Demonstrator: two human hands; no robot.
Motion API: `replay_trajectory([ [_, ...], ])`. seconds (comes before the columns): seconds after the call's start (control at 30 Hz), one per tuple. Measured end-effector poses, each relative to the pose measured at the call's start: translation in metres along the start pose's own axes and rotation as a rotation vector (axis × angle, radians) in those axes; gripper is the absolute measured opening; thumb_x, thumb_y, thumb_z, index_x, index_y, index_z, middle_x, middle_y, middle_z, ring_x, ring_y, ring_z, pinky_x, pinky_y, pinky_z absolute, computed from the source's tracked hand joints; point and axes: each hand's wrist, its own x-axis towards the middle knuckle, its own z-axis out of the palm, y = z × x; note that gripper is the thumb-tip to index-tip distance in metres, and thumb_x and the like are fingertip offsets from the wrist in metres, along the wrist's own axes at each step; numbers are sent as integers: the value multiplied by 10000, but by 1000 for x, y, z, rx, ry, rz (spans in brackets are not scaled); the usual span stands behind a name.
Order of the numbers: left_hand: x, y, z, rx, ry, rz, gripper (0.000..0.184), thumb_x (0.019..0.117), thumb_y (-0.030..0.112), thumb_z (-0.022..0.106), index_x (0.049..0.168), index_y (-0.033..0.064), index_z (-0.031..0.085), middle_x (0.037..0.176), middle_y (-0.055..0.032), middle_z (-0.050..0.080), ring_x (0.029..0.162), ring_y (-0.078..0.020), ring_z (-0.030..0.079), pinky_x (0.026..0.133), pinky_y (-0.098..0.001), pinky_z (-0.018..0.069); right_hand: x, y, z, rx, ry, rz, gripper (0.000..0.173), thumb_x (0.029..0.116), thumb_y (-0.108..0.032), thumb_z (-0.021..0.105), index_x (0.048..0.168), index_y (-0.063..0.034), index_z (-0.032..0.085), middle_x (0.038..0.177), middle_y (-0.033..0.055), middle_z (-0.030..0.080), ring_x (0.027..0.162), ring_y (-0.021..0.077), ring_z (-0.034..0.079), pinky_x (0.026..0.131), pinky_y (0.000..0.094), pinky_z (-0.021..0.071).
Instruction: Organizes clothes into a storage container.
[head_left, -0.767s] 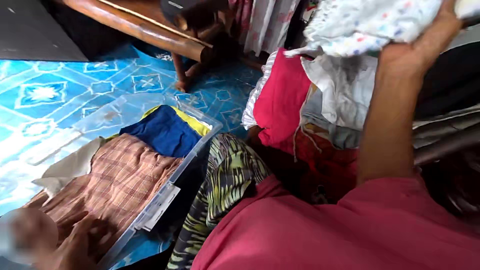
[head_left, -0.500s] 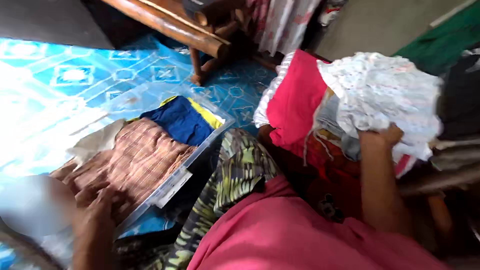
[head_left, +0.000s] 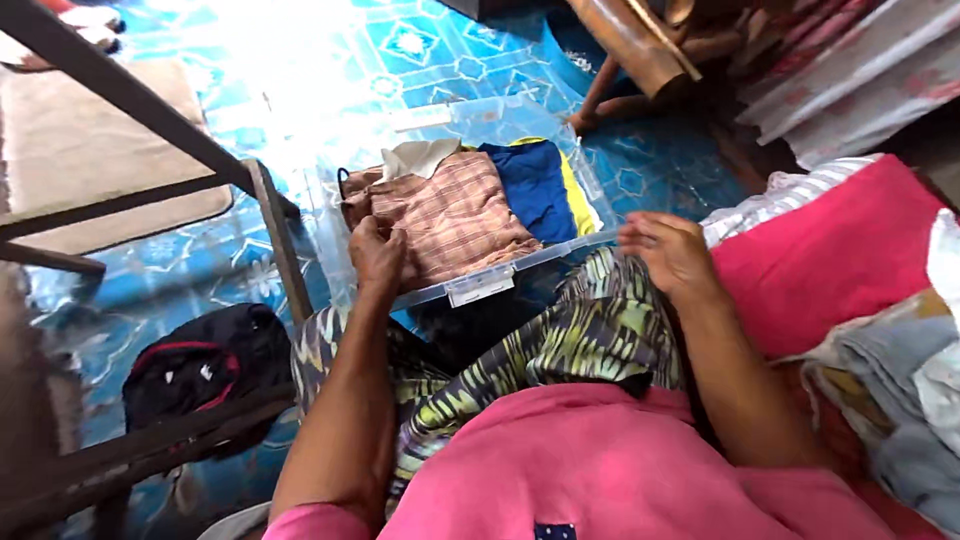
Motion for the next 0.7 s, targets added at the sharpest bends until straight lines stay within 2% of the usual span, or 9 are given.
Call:
replay_trajectory([
  [0.1, 0, -2, 2, -67, -12, -11, 293, 977, 83, 599, 1221, -77, 629, 1104, -284, 659, 1035, -404, 637, 923, -591, 479, 45, -3, 70, -353, -235, 34, 263, 1044, -139, 574, 1189, 73, 631, 966, 100, 682, 782, 99, 609, 717, 279, 514],
  [0.13, 1, -3, 2, -84, -12, -20, 292, 974, 80, 601, 1221, -72, 630, 1100, -276, 661, 1026, -396, 637, 918, -582, 484, 57, 1, 93, -471, -285, 66, 329, 1038, -224, 610, 1186, 70, 632, 991, 124, 673, 801, 133, 600, 721, 317, 503],
  [0.2, 1, -4, 3, -107, -7, -31, 288, 973, 76, 606, 1220, -70, 631, 1102, -267, 666, 1030, -383, 643, 923, -567, 490, 75, 15, 130, -619, -353, 127, 500, 988, -336, 685, 1200, 109, 598, 1082, 239, 652, 939, 304, 632, 840, 495, 519],
  [0.3, 2, -4, 4, -139, -8, -38, 279, 973, 63, 602, 1213, -78, 628, 1111, -264, 670, 1044, -372, 647, 932, -560, 493, 77, 30, 169, -693, -390, 174, 607, 875, -307, 812, 1227, 122, 567, 1152, 304, 630, 1072, 410, 631, 922, 594, 507],
  [0.37, 2, -4, 5, -147, -20, -40, 276, 973, 65, 596, 1209, -75, 630, 1126, -262, 668, 1063, -371, 647, 946, -560, 493, 70, 35, 183, -683, -363, 201, 552, 799, -207, 859, 1171, 104, 593, 1103, 284, 649, 1022, 395, 648, 881, 586, 522],
  [0.43, 3, -3, 6, -143, -27, -39, 272, 972, 66, 591, 1203, -71, 636, 1120, -261, 668, 1060, -372, 645, 942, -563, 489, 63, 32, 186, -576, -333, 241, 449, 792, -90, 827, 1133, 97, 603, 1046, 248, 657, 946, 344, 655, 830, 537, 538],
  [0.53, 3, -1, 6, -164, -22, -44, 264, 968, 59, 586, 1193, -64, 645, 1098, -250, 673, 1047, -361, 644, 932, -553, 486, 53, 21, 178, -292, -336, 261, 253, 840, -10, 728, 1063, 41, 621, 904, 157, 659, 760, 232, 648, 682, 420, 558],
  [0.63, 5, -6, 8, -304, 20, -13, 268, 981, 58, 567, 1204, -80, 623, 1097, -235, 669, 994, -300, 659, 911, -485, 525, 35, -4, 167, 46, -350, 282, 272, 922, 0, 629, 1191, -21, 593, 923, 113, 675, 777, 194, 677, 691, 379, 591],
  [0.7, 3, -6, 4, -399, 39, 1, 310, 1019, 77, 528, 1272, -98, 570, 1128, -242, 651, 941, -261, 675, 873, -437, 563, 24, -23, 157, 208, -321, 283, 246, 969, -27, 574, 1213, -57, 564, 915, 91, 675, 768, 172, 687, 682, 355, 603],
])
